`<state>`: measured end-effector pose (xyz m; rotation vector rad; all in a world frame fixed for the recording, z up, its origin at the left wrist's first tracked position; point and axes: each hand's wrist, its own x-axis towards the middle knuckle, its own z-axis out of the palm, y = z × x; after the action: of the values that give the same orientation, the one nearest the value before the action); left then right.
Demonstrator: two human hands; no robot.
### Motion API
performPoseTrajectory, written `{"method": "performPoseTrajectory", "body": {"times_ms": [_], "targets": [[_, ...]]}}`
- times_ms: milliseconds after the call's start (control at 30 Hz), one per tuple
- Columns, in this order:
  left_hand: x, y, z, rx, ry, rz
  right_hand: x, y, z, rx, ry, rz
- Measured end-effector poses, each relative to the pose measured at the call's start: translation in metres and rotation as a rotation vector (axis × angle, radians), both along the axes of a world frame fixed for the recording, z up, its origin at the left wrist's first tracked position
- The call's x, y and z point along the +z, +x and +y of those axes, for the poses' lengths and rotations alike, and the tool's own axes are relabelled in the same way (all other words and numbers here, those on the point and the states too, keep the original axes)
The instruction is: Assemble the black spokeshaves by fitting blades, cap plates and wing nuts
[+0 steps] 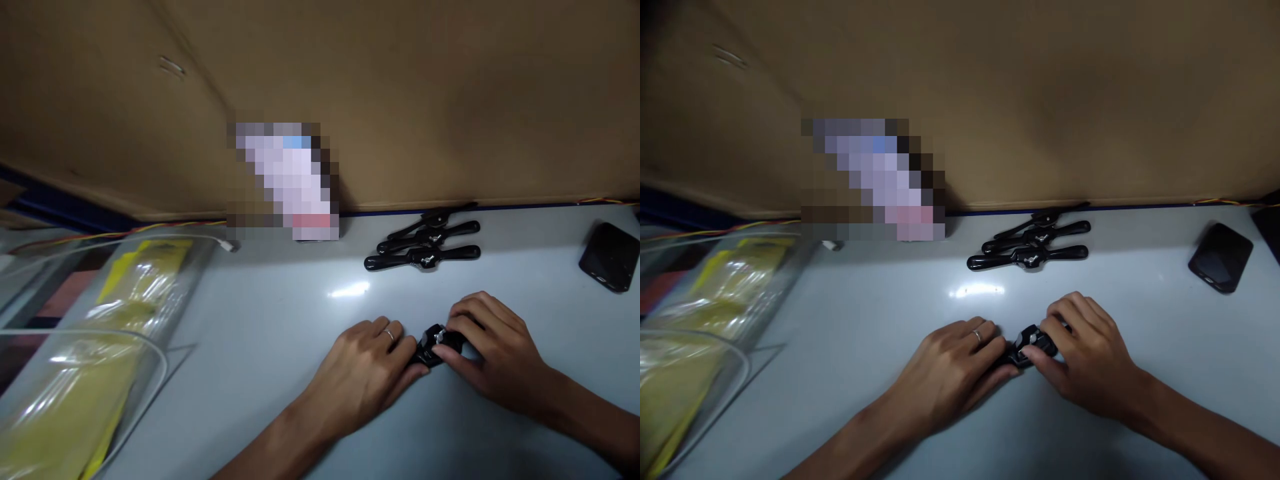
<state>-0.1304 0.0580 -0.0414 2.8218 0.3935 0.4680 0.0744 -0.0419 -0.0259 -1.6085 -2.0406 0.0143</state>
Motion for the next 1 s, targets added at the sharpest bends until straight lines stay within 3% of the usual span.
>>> {"method": "performPoseTrajectory", "body": {"times_ms": [367, 667, 1000], "targets": [[-0.001, -0.003, 0.0, -0.009, 0.0, 0.067, -0.013, 0.012, 0.003, 0.25, 0.106, 0.19], [-0.001, -0.003, -0.004, 0.033, 0.019, 0.064, -0.015, 0.003, 0.001, 0.02, 0.142, 0.122], [-0.002, -0.004, -0.007, 0.056, 0.028, 0.069, -0.015, 0.003, 0.0, 0.108, 0.088, 0.087]]}}
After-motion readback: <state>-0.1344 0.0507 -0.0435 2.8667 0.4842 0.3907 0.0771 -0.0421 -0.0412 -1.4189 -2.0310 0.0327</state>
